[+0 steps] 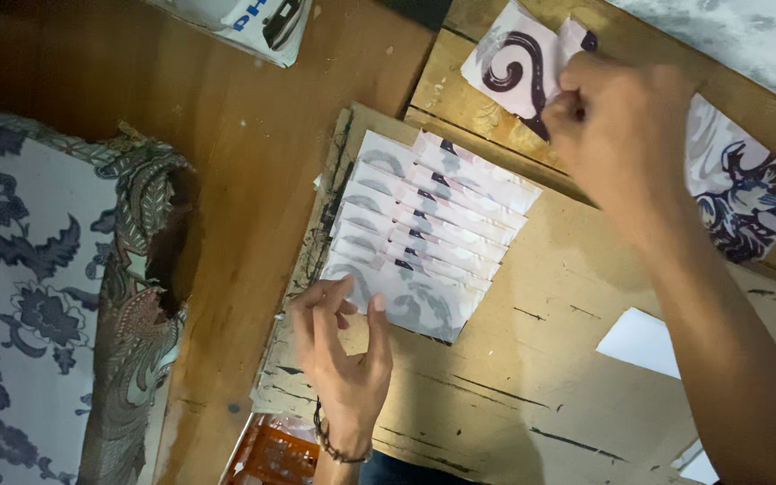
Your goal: The person repeatedly folds small rectangular pieces of paper with a printed design in half and places them into a neat stack on a wooden table. The person handles the paper by hand, folding each piece individually and stacking them one by one.
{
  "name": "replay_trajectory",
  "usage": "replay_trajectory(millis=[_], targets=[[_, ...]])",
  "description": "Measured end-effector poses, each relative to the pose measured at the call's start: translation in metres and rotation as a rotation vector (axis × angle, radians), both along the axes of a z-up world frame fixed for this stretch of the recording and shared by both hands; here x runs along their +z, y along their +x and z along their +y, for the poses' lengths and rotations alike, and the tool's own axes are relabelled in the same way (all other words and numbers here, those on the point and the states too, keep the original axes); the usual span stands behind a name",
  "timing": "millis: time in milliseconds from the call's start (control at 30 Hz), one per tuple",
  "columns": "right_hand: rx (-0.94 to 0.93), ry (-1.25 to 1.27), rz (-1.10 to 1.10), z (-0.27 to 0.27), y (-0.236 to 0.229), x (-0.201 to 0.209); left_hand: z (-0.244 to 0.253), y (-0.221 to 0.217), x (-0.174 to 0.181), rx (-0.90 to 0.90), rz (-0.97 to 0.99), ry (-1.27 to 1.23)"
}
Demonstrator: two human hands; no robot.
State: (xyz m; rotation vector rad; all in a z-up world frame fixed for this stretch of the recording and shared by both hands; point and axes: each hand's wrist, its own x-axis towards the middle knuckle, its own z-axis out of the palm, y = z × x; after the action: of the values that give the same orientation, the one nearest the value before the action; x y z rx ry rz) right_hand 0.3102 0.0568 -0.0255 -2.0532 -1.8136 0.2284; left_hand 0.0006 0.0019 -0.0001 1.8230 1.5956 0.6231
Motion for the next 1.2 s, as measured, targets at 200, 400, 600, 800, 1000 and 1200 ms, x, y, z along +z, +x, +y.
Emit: replay_trajectory(millis=[200,400,600,800,1000,1200], targets=[[-0.137,0.024,0.449,-0.05,0.055,-0.027,-0.002,0.017,-0.009,-0.011,-0.164,-0.08],[-0.464,-0.024,0.623,-0.161,0.023,0.031,-0.019,0.06,0.012,-0.144,-0.564,-0.462],[-0.21,-0.182,0.509,-0.162,-0.042,0.093,-0.024,0.082,0.031,-0.2,-1.16,-0.858],[-0.203,0.013,0.223,-0.139,-0.102,0.1,-0.039,0.078,0.035,0.088,-1.189,-1.036],[-0.217,0.003,0.743,-0.165,-0.104,0.075,-0.033,0.034,0.045,-0.187,-0.865,-1.092],[-0.029,-0.403,0.998,-0.173,-0.112,0.06,-0.023,-0.012,0.036,-0.224,-0.763,-0.907]])
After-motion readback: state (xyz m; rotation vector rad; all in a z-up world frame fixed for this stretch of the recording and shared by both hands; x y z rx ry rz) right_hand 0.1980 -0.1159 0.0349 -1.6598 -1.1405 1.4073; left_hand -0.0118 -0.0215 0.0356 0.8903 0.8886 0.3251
